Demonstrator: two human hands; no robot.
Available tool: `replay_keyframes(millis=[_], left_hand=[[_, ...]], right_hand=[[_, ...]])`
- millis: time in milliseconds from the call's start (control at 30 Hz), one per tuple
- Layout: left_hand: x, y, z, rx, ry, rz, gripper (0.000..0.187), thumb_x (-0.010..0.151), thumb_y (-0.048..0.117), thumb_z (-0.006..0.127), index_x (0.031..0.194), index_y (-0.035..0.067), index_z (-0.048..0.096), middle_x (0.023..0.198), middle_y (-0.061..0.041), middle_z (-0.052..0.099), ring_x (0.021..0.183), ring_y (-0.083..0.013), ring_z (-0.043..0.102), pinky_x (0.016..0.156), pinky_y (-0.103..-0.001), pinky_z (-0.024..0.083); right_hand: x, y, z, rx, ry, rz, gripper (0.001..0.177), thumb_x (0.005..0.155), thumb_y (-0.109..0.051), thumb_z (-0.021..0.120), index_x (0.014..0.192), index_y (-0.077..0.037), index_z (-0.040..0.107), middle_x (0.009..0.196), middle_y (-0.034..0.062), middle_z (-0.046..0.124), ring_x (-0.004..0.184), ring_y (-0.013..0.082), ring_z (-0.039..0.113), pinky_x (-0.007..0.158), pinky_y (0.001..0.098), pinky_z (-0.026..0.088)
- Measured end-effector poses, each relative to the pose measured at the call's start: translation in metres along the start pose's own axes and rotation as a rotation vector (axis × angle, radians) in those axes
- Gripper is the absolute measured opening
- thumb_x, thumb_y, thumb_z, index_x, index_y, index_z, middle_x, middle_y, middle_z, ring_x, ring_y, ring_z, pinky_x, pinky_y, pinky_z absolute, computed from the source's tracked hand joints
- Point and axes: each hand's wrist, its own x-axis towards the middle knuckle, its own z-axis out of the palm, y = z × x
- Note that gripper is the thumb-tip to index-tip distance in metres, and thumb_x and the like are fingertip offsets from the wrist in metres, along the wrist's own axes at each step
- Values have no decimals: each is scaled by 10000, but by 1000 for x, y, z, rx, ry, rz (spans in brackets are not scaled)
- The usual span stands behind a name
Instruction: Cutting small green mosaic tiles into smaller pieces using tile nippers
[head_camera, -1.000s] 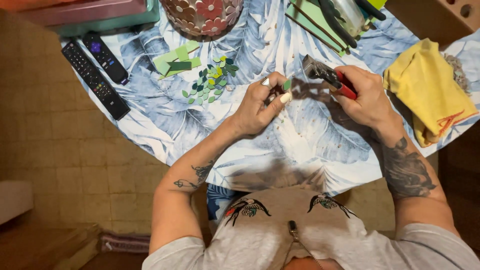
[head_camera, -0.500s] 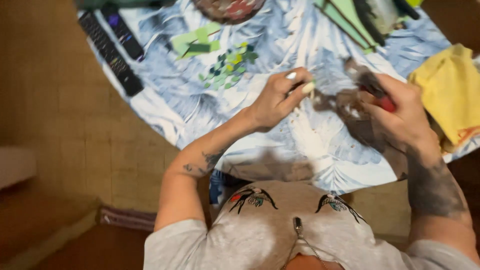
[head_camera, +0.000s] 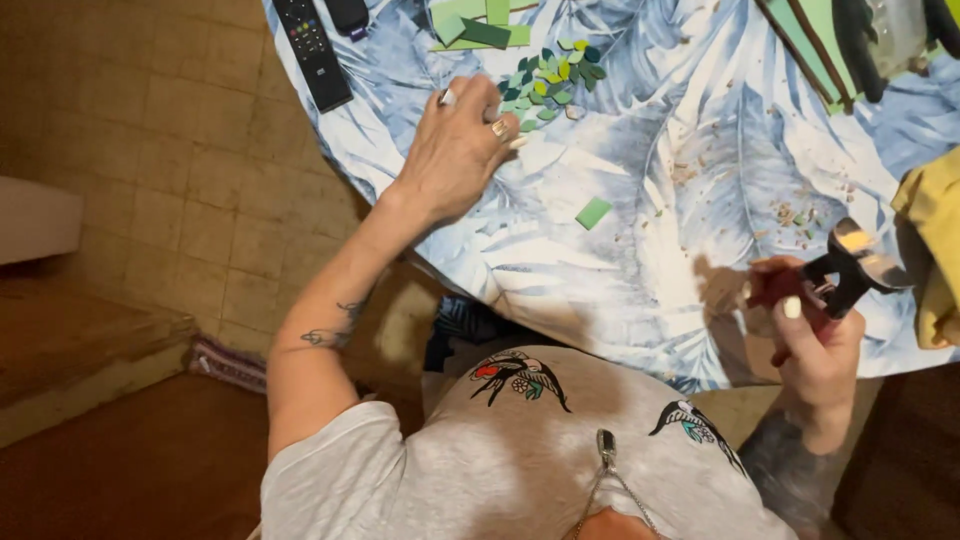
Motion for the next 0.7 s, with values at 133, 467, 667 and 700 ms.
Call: replay_keyframes(millis=[133, 467, 667, 700], left_hand=[[-8, -12, 18, 163, 107, 89, 84, 822, 145, 542, 768, 82, 528, 805, -90, 338, 727, -275, 345, 561, -365, 253], [-2, 34, 2, -41, -75, -91, 253, 803, 296, 622, 807, 82, 486, 908, -88, 427, 887, -273, 395, 762, -452, 332], [-8, 80, 38, -115, -150, -90, 454, 763, 381, 594, 1109, 136, 432, 1076, -82, 420, 985, -264, 378, 806, -431, 321], [-9, 83, 43, -58, -56, -33, 501, 751, 294, 635, 1162, 135, 397, 1045, -75, 395, 923, -270, 380, 713, -415, 353]], right_hand=[[2, 6, 16, 108, 83, 16, 419, 837, -263, 467, 1115, 49, 433, 1037, 119, 493, 850, 144, 497, 721, 231, 412], [1, 4, 30, 358, 118, -24, 394, 838, -252, 496, 1079, 50, 418, 876, 100, 478, 789, 186, 490, 737, 277, 433], [1, 9, 28, 302, 204, -29, 430, 816, -310, 519, 1076, 25, 445, 846, 68, 512, 725, 133, 500, 691, 216, 426], [0, 14, 25, 282, 226, 1, 481, 805, -345, 544, 1105, 21, 455, 866, 46, 550, 734, 103, 527, 690, 162, 424]])
